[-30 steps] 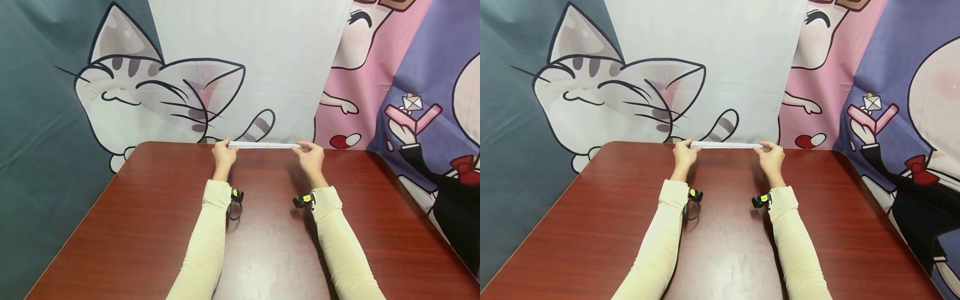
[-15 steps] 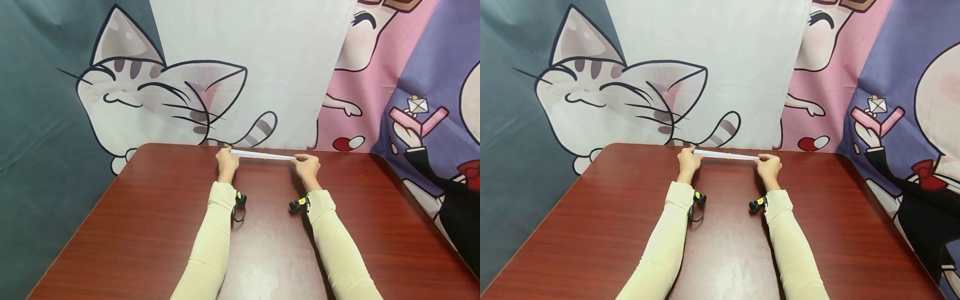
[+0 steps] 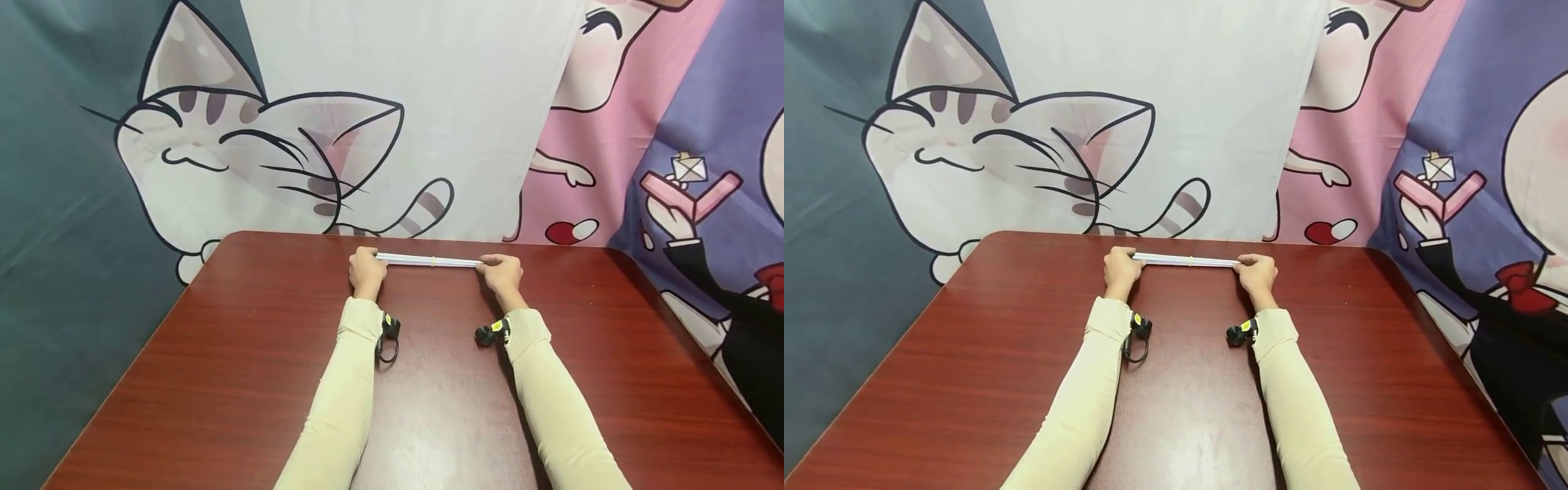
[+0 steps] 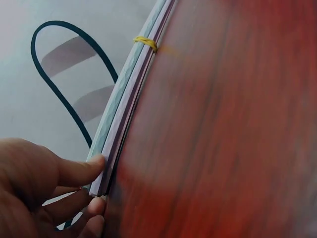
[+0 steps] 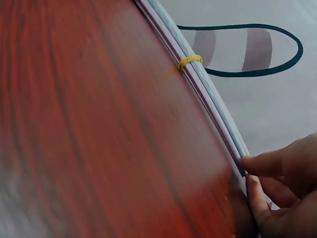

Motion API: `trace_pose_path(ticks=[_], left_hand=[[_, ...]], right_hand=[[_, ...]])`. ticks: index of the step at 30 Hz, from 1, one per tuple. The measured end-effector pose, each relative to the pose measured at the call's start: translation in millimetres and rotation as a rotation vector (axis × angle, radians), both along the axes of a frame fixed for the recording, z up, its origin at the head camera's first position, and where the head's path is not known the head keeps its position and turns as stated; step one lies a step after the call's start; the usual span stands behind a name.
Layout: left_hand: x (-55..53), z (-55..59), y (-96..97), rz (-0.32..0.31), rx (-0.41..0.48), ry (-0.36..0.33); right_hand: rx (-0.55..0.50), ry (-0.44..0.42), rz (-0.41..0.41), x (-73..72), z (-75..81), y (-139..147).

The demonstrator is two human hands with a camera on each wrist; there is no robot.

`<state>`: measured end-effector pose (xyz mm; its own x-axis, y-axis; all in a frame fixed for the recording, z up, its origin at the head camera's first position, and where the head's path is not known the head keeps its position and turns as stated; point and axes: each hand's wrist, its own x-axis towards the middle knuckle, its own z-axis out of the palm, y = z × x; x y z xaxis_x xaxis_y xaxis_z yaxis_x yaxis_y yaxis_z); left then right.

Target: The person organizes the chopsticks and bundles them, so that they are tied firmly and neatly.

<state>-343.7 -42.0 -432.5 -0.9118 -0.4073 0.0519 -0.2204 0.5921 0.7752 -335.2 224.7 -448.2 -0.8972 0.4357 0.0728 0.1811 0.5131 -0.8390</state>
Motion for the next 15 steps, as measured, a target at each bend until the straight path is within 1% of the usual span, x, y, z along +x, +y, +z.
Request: trace_pose_path(ticks=[6,9,12,15], left_hand=[[-4.0,4.9,-7.7,-0.044,0.019,0.003],[-1.5,3.7,-12.7,-0.059,0.021,0.001],[2.0,3.3,-17.1,-0.077,0.028,-0.004],[3.6,7.8,-19.6,-0.115,0.055,0.029]], right_hand=[[-0.008,0.009,0.021,-2.3,7.4,2],[-0.008,0.016,0.042,0.6,6.9,3],[-0.034,0.026,0.067,4.0,4.0,7],[-0.038,0.047,0.086,8.1,5.4,12]])
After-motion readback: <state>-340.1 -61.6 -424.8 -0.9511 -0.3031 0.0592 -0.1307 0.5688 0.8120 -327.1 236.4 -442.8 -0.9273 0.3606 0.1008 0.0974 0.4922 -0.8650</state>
